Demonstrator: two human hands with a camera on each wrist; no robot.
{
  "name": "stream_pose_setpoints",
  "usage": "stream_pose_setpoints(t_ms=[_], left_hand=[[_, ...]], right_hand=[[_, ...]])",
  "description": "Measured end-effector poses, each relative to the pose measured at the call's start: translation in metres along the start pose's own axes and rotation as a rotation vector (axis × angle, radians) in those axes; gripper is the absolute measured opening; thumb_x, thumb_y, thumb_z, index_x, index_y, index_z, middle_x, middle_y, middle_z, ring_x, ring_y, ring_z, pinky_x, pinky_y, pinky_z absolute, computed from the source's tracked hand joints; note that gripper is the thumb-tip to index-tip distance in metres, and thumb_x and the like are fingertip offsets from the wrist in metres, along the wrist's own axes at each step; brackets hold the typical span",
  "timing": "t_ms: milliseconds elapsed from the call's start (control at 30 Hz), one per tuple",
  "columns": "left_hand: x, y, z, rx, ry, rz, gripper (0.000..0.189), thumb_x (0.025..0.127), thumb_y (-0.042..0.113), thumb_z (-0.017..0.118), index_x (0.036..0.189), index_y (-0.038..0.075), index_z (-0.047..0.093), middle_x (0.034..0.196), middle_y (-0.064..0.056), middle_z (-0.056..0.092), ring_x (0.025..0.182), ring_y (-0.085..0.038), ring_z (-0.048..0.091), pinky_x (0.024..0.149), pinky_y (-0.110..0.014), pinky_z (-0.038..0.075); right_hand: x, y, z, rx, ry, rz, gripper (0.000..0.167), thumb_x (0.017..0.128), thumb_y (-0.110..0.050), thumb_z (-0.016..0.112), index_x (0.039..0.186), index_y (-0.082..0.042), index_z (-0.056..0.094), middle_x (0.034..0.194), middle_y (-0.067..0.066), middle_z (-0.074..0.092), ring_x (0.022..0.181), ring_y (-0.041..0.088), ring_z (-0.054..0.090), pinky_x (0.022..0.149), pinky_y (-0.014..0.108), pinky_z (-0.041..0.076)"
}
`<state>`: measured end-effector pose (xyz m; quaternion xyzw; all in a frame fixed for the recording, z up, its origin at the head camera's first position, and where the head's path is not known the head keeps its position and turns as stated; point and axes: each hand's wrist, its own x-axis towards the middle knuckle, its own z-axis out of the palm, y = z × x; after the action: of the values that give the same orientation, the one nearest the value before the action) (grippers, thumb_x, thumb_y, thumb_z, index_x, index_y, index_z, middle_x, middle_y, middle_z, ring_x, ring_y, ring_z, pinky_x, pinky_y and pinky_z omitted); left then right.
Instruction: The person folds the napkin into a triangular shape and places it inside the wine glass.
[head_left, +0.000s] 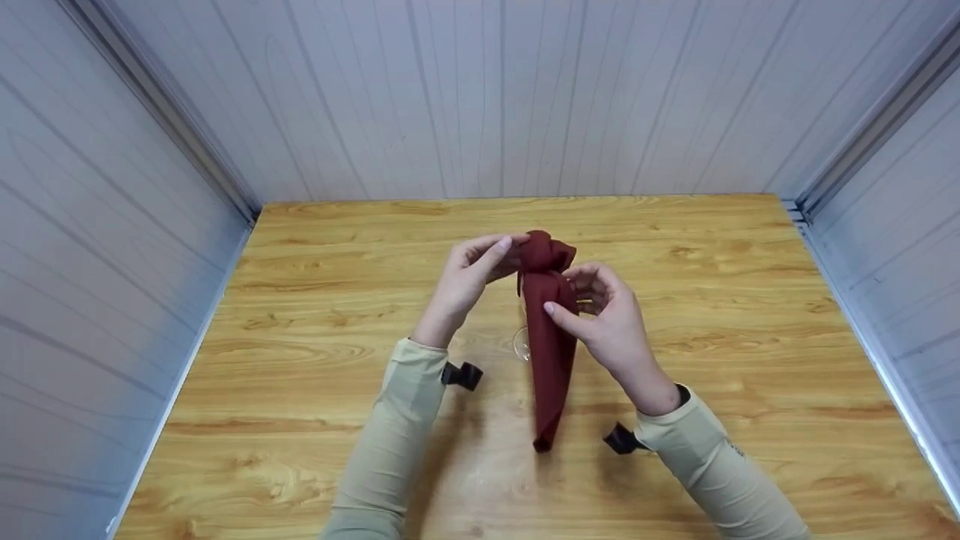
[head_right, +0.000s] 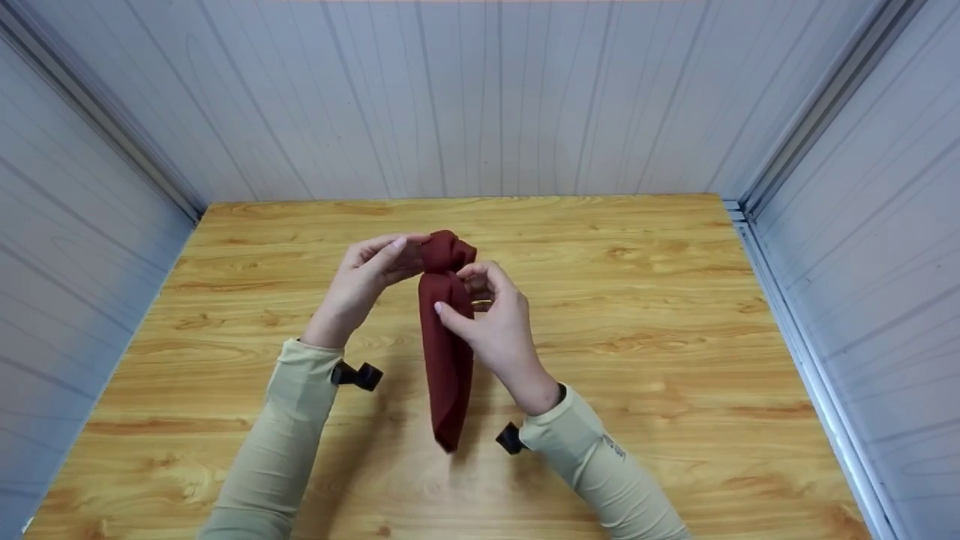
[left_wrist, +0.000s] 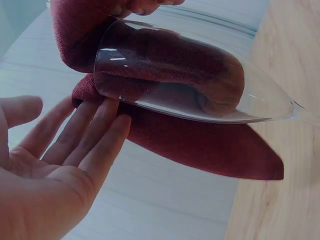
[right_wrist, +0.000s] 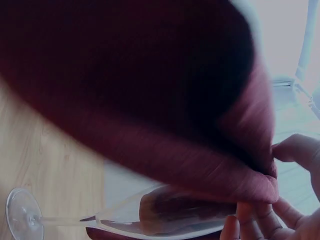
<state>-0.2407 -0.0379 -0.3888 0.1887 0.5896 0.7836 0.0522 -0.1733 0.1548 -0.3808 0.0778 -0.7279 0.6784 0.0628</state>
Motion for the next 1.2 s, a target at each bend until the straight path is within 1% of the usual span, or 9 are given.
stream_pose_setpoints(t_ms=[167, 400, 600, 700, 767, 867, 967, 1067, 1200], left_hand=[[0.0, 0.001, 0.0, 0.001, 0.013, -0.036, 0.035, 0.102, 0.017, 0.046, 0.117, -0.01, 0.062, 0.106, -0.019, 0.068, 0.097, -0.028, 0.066, 0.093, -0.042, 0.048], [-0.002, -0.003, -0.001, -0.035, 0.017, -0.054, 0.037, 0.102, 0.019, 0.046, 0.119, -0.011, 0.061, 0.108, -0.022, 0.067, 0.102, -0.028, 0.064, 0.095, -0.043, 0.047], [-0.001, -0.005, -0.001, -0.058, 0.037, -0.057, 0.041, 0.104, 0.021, 0.042, 0.117, -0.013, 0.061, 0.102, -0.019, 0.067, 0.099, -0.029, 0.062, 0.098, -0.048, 0.043], [0.001, -0.004, -0.001, -0.017, 0.057, -0.027, 0.037, 0.103, 0.017, 0.043, 0.115, -0.014, 0.061, 0.101, -0.017, 0.065, 0.098, -0.027, 0.059, 0.098, -0.048, 0.042], [0.001, -0.002, -0.001, 0.052, 0.07, 0.015, 0.032, 0.101, 0.011, 0.046, 0.114, -0.014, 0.061, 0.103, -0.018, 0.062, 0.098, -0.025, 0.055, 0.098, -0.046, 0.042], [0.002, 0.004, 0.002, 0.144, 0.066, 0.084, 0.027, 0.098, 0.005, 0.051, 0.113, -0.015, 0.061, 0.114, -0.023, 0.056, 0.107, -0.027, 0.05, 0.099, -0.039, 0.04], [0.002, 0.013, 0.007, 0.183, 0.034, 0.136, 0.025, 0.097, 0.002, 0.052, 0.112, -0.016, 0.061, 0.122, -0.024, 0.052, 0.119, -0.031, 0.046, 0.1, -0.034, 0.037], [0.001, 0.017, 0.01, 0.18, -0.006, 0.146, 0.025, 0.098, 0.003, 0.05, 0.11, -0.015, 0.062, 0.124, -0.022, 0.054, 0.123, -0.032, 0.046, 0.103, -0.033, 0.035], [-0.002, 0.018, 0.01, 0.186, -0.027, 0.131, 0.027, 0.099, 0.006, 0.048, 0.109, -0.014, 0.063, 0.119, -0.022, 0.06, 0.118, -0.027, 0.051, 0.104, -0.033, 0.035]], right_hand=[[-0.004, -0.01, 0.002, -0.002, -0.008, -0.046, 0.032, 0.077, 0.007, 0.075, 0.104, 0.008, 0.059, 0.091, 0.016, 0.063, 0.085, 0.023, 0.059, 0.08, 0.034, 0.05], [-0.003, 0.009, 0.0, 0.083, -0.002, -0.122, 0.03, 0.078, 0.009, 0.074, 0.104, 0.009, 0.059, 0.094, 0.016, 0.061, 0.084, 0.021, 0.06, 0.085, 0.037, 0.047], [-0.003, 0.014, 0.001, 0.103, -0.003, -0.138, 0.03, 0.078, 0.009, 0.073, 0.104, 0.009, 0.059, 0.094, 0.016, 0.061, 0.084, 0.022, 0.059, 0.083, 0.035, 0.047], [-0.005, 0.013, 0.001, 0.104, 0.002, -0.14, 0.032, 0.078, 0.009, 0.073, 0.106, 0.01, 0.058, 0.096, 0.016, 0.062, 0.084, 0.022, 0.059, 0.081, 0.033, 0.048], [-0.007, 0.011, 0.003, 0.104, 0.012, -0.144, 0.034, 0.078, 0.01, 0.074, 0.108, 0.011, 0.057, 0.097, 0.017, 0.061, 0.084, 0.023, 0.059, 0.079, 0.033, 0.048], [-0.009, 0.007, 0.006, 0.097, 0.029, -0.137, 0.042, 0.076, 0.009, 0.074, 0.113, 0.012, 0.053, 0.102, 0.019, 0.058, 0.088, 0.026, 0.057, 0.08, 0.035, 0.046], [-0.011, 0.002, 0.01, 0.049, 0.041, -0.119, 0.053, 0.075, 0.005, 0.077, 0.118, 0.011, 0.048, 0.11, 0.02, 0.053, 0.093, 0.03, 0.055, 0.082, 0.039, 0.045], [-0.011, -0.001, 0.014, -0.028, 0.044, -0.098, 0.062, 0.074, -0.002, 0.081, 0.123, 0.009, 0.044, 0.117, 0.021, 0.047, 0.098, 0.032, 0.052, 0.086, 0.042, 0.042], [-0.011, -0.004, 0.015, -0.104, 0.038, -0.067, 0.065, 0.074, -0.007, 0.082, 0.125, 0.006, 0.044, 0.121, 0.018, 0.047, 0.106, 0.031, 0.051, 0.09, 0.041, 0.041]])
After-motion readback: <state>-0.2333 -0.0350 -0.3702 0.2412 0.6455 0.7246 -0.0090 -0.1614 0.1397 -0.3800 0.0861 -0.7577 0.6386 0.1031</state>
